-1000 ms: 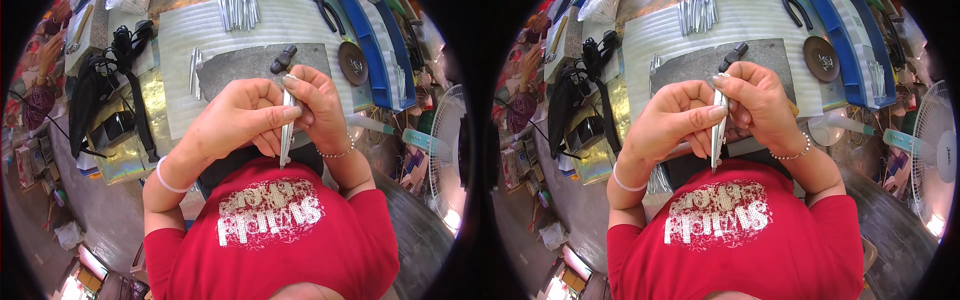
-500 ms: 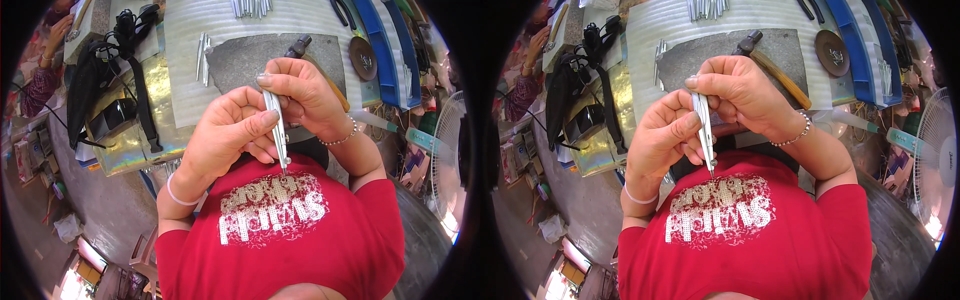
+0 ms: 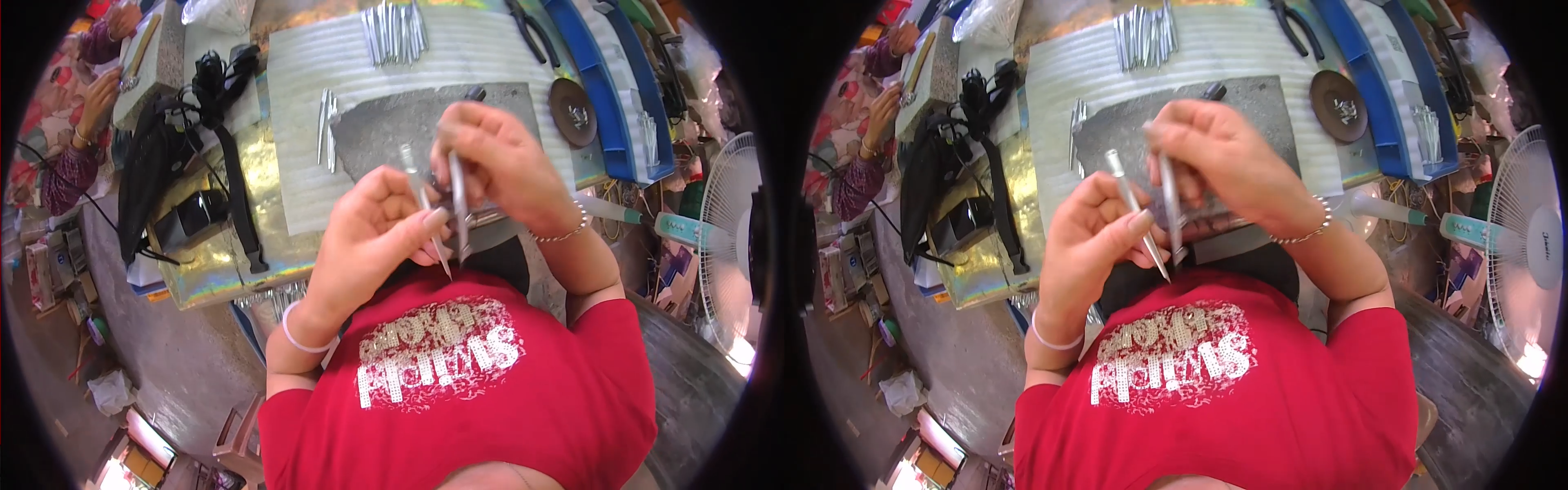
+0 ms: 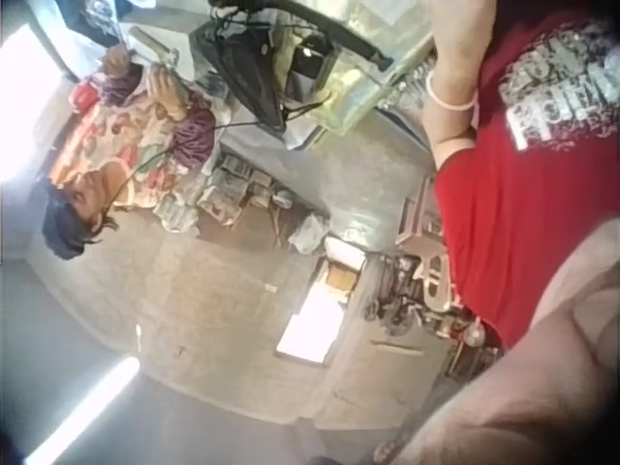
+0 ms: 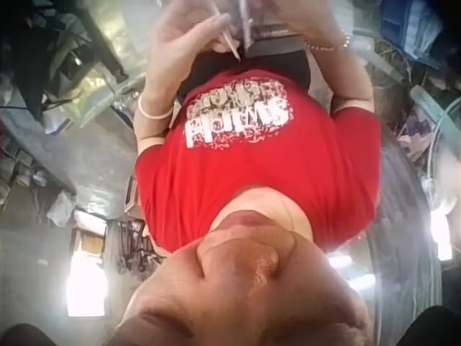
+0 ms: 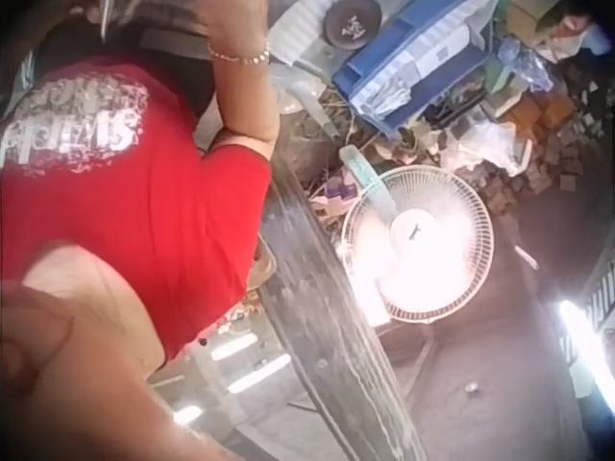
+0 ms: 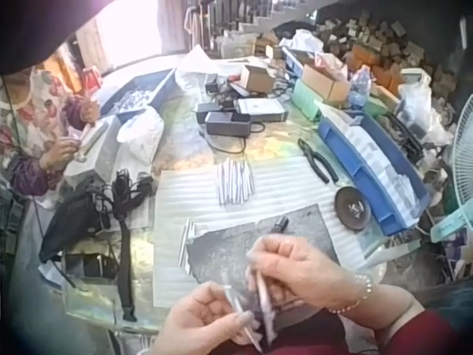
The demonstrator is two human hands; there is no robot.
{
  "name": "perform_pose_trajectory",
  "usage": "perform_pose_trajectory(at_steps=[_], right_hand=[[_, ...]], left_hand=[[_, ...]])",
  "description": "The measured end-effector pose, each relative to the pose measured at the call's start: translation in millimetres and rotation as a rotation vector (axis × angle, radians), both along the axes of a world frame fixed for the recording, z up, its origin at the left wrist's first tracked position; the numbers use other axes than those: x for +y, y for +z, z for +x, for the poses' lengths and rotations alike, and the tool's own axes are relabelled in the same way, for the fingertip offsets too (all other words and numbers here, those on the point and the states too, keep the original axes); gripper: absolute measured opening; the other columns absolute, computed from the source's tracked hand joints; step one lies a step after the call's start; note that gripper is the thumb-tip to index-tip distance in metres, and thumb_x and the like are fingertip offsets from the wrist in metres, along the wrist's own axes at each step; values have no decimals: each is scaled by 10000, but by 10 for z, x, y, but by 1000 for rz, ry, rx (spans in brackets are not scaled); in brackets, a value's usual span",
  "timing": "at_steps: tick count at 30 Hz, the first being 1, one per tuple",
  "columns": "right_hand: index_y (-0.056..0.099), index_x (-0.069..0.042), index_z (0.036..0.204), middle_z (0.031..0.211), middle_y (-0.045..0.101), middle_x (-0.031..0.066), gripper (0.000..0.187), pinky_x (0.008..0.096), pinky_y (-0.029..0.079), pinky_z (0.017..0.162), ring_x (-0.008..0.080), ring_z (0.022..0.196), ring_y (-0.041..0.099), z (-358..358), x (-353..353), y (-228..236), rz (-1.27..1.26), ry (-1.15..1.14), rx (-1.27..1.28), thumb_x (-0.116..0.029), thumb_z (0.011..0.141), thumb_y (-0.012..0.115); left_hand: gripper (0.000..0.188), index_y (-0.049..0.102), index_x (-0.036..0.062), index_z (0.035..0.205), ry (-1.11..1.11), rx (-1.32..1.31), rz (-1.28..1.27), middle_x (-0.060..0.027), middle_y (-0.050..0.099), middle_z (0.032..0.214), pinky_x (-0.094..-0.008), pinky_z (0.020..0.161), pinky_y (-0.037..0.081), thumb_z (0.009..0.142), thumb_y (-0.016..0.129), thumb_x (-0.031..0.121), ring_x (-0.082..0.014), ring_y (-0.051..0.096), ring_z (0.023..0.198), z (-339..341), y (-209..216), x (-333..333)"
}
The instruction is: Shaping and hammering small metal rods on a stone anvil at a workbench.
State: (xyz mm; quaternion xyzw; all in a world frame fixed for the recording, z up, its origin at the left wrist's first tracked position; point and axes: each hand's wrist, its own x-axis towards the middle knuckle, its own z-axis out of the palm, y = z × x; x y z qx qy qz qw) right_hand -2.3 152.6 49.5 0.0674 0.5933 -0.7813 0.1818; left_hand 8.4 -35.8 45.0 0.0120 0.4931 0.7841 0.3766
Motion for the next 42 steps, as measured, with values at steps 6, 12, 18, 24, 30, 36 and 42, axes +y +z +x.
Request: perform_pose_trajectory(at_steps=[6, 12, 18, 24, 30, 36, 42], right_hand=[[579, -29, 856, 638, 580, 17, 212, 188, 347, 405, 32, 452, 453, -824, 1058, -5, 641, -189, 387, -228, 916, 536], [600, 15, 803, 717, 617, 172, 292, 399, 459, 616, 306, 664, 599, -1487, 1589, -783, 1294, -125, 493, -274, 836, 568], [562, 3, 970, 857, 625, 196, 296, 428, 466, 725, 362, 824, 602, -1277, 1533, -721, 1418, -120, 594, -248, 814, 592], [519, -5, 1101, 990, 567, 158, 370, 350, 468, 751, 307, 887, 576, 108, 824, -82, 1234, 134, 665, -147, 779, 634], [467, -2, 1128, 1017, 497, 157, 428, 407, 454, 772, 321, 941, 521, 440, 596, -261, 1560, 121, 587, -41, 721, 593], [454, 3, 1100, 977, 490, 175, 364, 417, 477, 713, 336, 831, 574, 484, 627, -241, 1279, 85, 443, -9, 749, 547], [458, -1, 1089, 862, 584, 168, 305, 348, 477, 688, 282, 754, 612, 604, 674, -185, 777, -57, 377, -17, 793, 530]], left_hand=[[240, 489, -12, 947, 388, 776, -444, -85, 626, 821, -242, 623, 524, 780, 653, -64, -131, 644, 692, 150, -193, 3], [228, 538, 20, 926, 353, 1101, -699, -102, 617, 812, -284, 551, 481, 756, 677, -42, -212, 630, 646, 189, -462, 41], [123, 603, 7, 852, 256, 1127, -761, -119, 622, 812, -306, 619, 483, 753, 654, -45, -258, 619, 718, 128, -406, 78], [114, 623, -57, 955, 187, 637, -418, -96, 635, 874, -228, 701, 503, 861, 579, -11, -148, 625, 793, 28, -380, 70], [113, 625, -27, 954, 169, 406, -297, -52, 632, 846, -218, 667, 475, 845, 598, -21, -108, 596, 752, -26, -315, 279], [64, 593, -22, 904, 221, 515, -377, -56, 625, 793, -218, 630, 495, 848, 573, -47, -100, 608, 683, -5, -462, 370], [39, 575, -26, 860, 222, 661, -425, -55, 607, 761, -226, 598, 496, 846, 560, -60, -115, 618, 657, -1, -466, 387]])
